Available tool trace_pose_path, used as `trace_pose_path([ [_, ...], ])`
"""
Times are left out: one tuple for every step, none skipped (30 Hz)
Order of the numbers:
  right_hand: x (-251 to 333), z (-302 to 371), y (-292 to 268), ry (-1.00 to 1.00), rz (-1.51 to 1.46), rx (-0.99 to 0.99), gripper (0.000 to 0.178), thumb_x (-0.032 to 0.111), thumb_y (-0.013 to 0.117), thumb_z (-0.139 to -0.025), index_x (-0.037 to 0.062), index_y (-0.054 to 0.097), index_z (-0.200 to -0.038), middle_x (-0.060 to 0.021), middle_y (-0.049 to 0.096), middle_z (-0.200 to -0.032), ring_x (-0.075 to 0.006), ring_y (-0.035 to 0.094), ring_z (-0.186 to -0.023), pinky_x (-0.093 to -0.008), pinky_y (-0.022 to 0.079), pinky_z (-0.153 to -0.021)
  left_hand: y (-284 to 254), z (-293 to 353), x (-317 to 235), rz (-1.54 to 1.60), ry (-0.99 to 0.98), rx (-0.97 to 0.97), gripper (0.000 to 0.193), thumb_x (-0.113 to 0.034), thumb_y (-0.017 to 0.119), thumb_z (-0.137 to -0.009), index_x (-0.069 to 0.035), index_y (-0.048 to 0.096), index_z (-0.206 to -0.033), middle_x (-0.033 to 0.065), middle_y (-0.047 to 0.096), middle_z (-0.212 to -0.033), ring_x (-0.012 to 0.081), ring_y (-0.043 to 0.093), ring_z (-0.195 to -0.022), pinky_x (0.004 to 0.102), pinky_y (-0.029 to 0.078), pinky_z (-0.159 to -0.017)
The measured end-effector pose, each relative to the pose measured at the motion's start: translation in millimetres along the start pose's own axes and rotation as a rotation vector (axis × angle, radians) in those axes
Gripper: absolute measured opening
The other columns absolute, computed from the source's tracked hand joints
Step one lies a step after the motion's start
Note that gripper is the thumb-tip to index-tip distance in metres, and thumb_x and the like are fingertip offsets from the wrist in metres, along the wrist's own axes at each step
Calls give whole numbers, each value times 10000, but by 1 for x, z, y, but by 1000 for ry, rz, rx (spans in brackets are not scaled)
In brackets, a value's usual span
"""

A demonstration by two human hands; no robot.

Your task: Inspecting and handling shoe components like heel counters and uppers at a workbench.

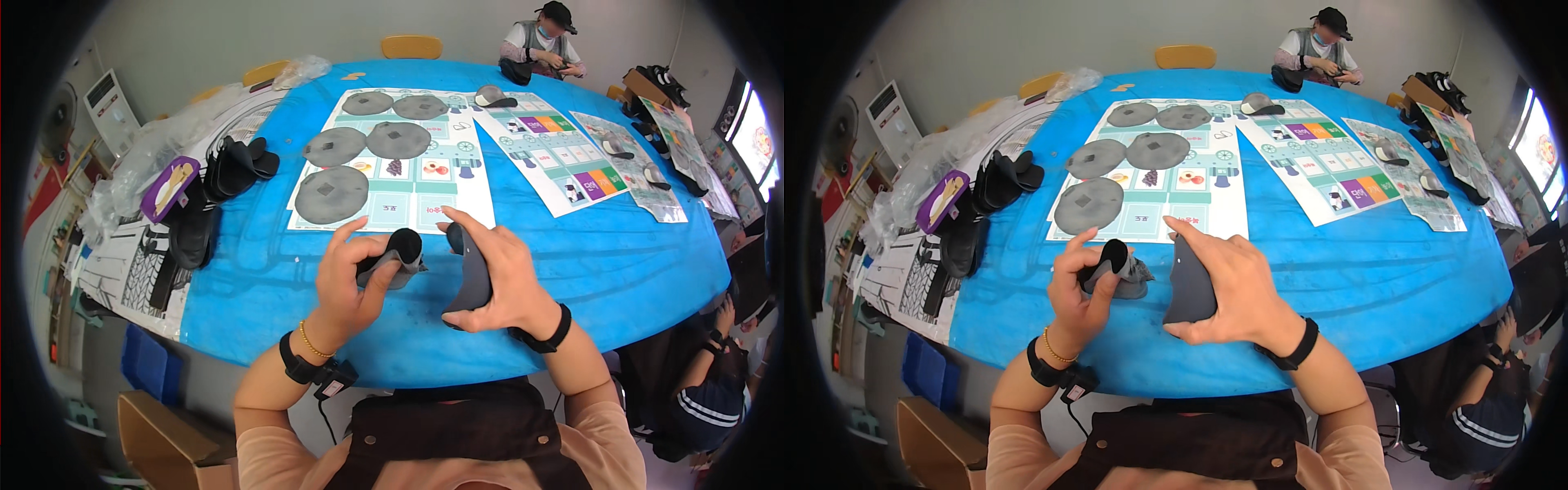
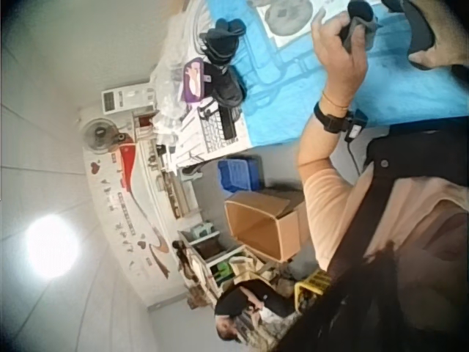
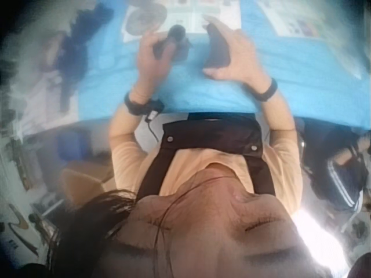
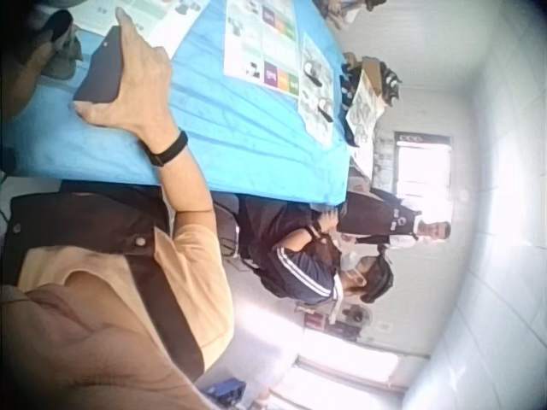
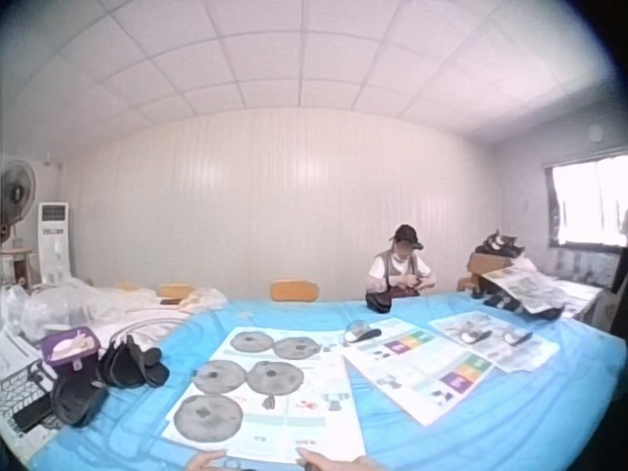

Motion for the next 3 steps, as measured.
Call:
trace_pose_path([
  [0, 3, -6, 11, 11, -18, 1069, 437, 835, -542, 59, 474, -1475, -133, 691, -1126, -287, 661, -900, -360, 434, -766, 4, 4, 4, 26, -17, -14, 204, -98, 685, -946, -18, 550, -1075, 142, 714, -988, 284, 701, -890, 535, 485, -1012],
  [3, 5, -9, 0, 53, -39, 1068, 439, 828, -547, 61, 468, -1479, -134, 694, -1128, -286, 666, -919, -367, 437, -780, 6, 8, 7, 70, -43, -17, 210, -104, 688, -947, -20, 546, -1077, 142, 717, -998, 285, 702, -902, 532, 482, -1019],
  [5, 5, -11, -9, 97, -61, 1067, 440, 821, -552, 64, 463, -1484, -135, 697, -1131, -286, 671, -939, -375, 441, -795, 8, 13, 11, 90, -64, -2, 236, -122, 691, -951, -26, 544, -1108, 152, 720, -1026, 294, 703, -911, 562, 431, -1066],
])
Point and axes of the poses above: each hand's wrist, its own z-axis away from the middle knuckle, its own y-axis out of the palm, x = y × z, the point moved 7 cm from there along -z, towards the middle knuckle
